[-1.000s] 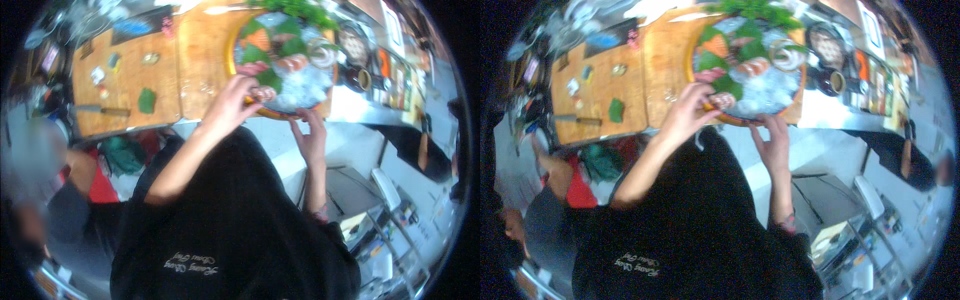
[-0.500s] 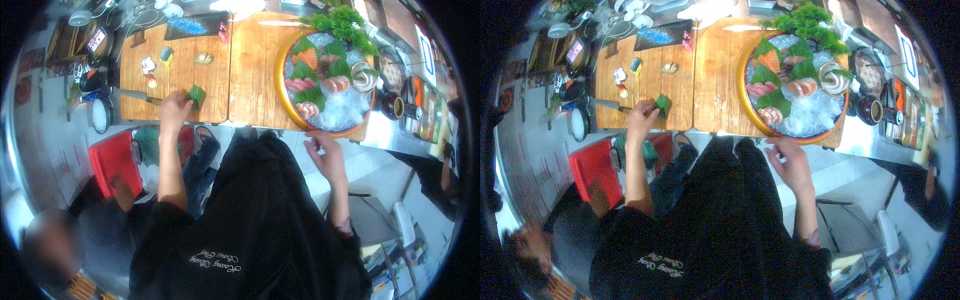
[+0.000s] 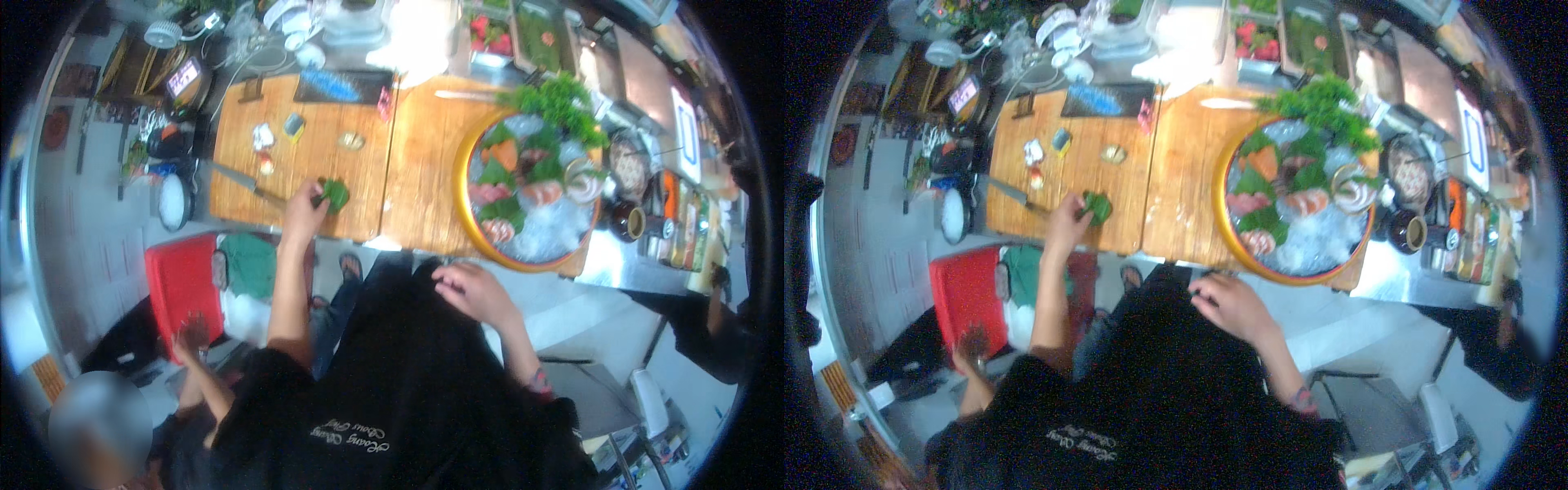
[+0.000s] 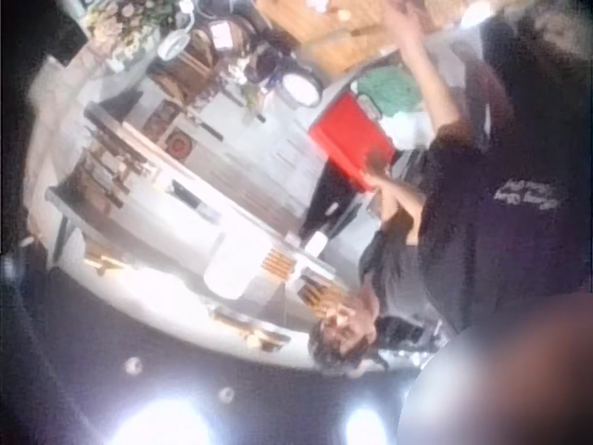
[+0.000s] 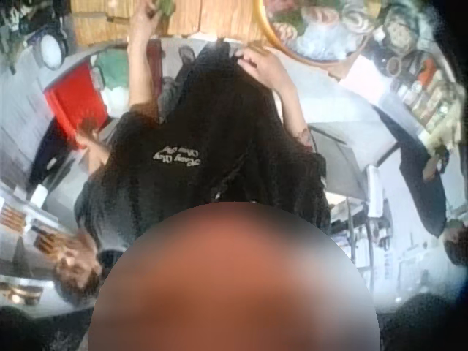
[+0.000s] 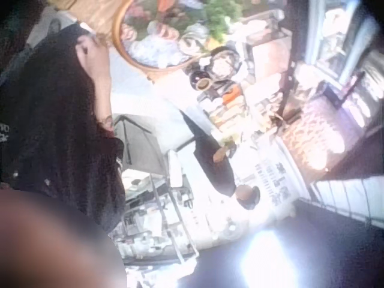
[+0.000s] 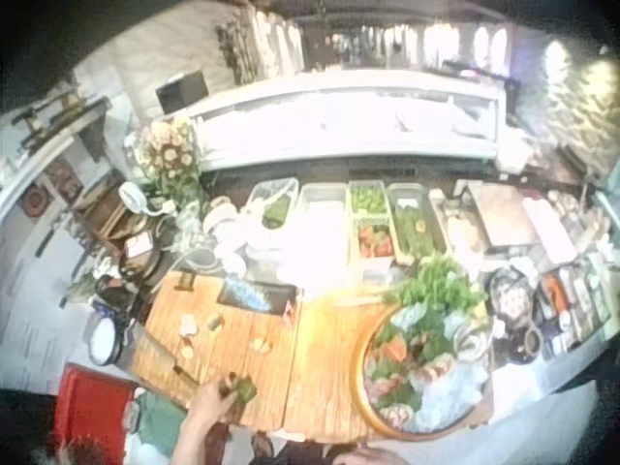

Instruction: The person forms small rice balls by hand and places them on a bed of crushed ice in a round tray. They then arrange various slices of raw fish and green leaves on the ice to create a sashimi platter.

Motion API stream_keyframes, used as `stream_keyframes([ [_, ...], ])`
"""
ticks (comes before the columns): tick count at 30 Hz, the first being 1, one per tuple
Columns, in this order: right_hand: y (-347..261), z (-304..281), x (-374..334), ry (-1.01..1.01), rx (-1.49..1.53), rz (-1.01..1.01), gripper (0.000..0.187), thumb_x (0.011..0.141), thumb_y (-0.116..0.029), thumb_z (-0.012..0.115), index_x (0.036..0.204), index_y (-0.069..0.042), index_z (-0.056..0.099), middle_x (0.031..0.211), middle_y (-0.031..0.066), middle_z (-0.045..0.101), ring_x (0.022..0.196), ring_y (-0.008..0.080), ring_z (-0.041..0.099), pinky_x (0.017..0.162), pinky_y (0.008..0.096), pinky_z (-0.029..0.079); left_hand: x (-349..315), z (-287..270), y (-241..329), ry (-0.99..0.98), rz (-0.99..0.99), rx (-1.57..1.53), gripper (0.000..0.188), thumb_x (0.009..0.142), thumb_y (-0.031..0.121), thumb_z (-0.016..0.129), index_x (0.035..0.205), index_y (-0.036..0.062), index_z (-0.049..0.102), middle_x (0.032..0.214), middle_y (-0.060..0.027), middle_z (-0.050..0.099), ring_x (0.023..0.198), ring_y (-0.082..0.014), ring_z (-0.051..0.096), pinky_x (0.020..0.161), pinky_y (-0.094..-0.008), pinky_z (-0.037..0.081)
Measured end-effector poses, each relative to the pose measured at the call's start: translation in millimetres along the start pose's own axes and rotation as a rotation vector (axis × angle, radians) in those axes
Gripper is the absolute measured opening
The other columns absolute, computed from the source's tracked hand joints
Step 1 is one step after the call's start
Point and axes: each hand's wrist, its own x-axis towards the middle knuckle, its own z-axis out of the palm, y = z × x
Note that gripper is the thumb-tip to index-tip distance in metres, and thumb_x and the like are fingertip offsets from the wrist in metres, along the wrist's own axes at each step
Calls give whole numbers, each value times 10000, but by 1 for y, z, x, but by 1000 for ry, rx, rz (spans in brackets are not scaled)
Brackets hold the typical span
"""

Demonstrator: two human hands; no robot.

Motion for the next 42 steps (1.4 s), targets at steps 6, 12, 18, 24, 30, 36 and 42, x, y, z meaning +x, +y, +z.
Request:
stream_keyframes([
  [6, -30, -74, 43, 83, -59, -54, 209, 946, -169, 757, 1089, -25, 708, 856, 116, 691, 787, 219, 692, 724, 360, 550, 20, -19, 10, 167, 201, 75, 512, 850, 14, 742, 1330, 39, 567, 1230, -235, 673, 1166, -433, 638, 1000, -466, 513],
  [12, -64, -151, 193, 318, -159, -94, 176, 967, -154, 722, 1069, -11, 737, 918, 129, 739, 820, 225, 708, 751, 352, 553, 54, -78, 17, 157, 277, -154, 449, 908, 64, 721, 1337, 18, 599, 1320, -211, 624, 1259, -388, 592, 1077, -431, 468],
  [18, -33, -168, 471, 346, -599, -230, 173, 945, -193, 686, 983, -37, 751, 926, 140, 762, 865, 335, 723, 804, 423, 559, 83, -128, 35, -109, 393, -236, 439, 915, 68, 735, 1335, 30, 613, 1242, -154, 665, 1182, -318, 642, 1028, -410, 498],
  [24, 13, -149, 579, 324, -1110, 158, 246, 850, -315, 708, 909, -82, 760, 875, 158, 753, 927, 337, 704, 831, 479, 510, 99, -145, 20, -237, 342, -428, 392, 928, 73, 746, 1305, 24, 649, 1251, -159, 687, 1101, -286, 704, 938, -357, 570],
  [30, 16, -158, 581, 249, -1095, 192, 284, 821, -254, 760, 1058, -114, 689, 921, 131, 751, 1007, 330, 670, 899, 450, 416, 126, -147, -2, -239, 351, -516, 410, 919, 48, 752, 1317, 28, 651, 1219, -137, 722, 1076, -263, 716, 934, -357, 569],
  [36, 31, -151, 608, 232, -1155, 176, 444, 799, -247, 823, 1163, -120, 602, 920, 147, 741, 959, 342, 694, 889, 436, 414, 150, -151, 2, -226, 366, -551, 451, 905, 5, 740, 1345, 32, 641, 1193, -128, 741, 1058, -233, 713, 917, -332, 551],
  [42, 14, -191, 572, 454, -305, 139, 495, 845, -126, 824, 1264, -61, 568, 1010, 147, 772, 961, 281, 744, 879, 396, 533, 146, -154, -4, -228, 337, -696, 469, 910, -42, 711, 1364, 1, 606, 1180, -116, 729, 1078, -200, 698, 937, -314, 534],
])
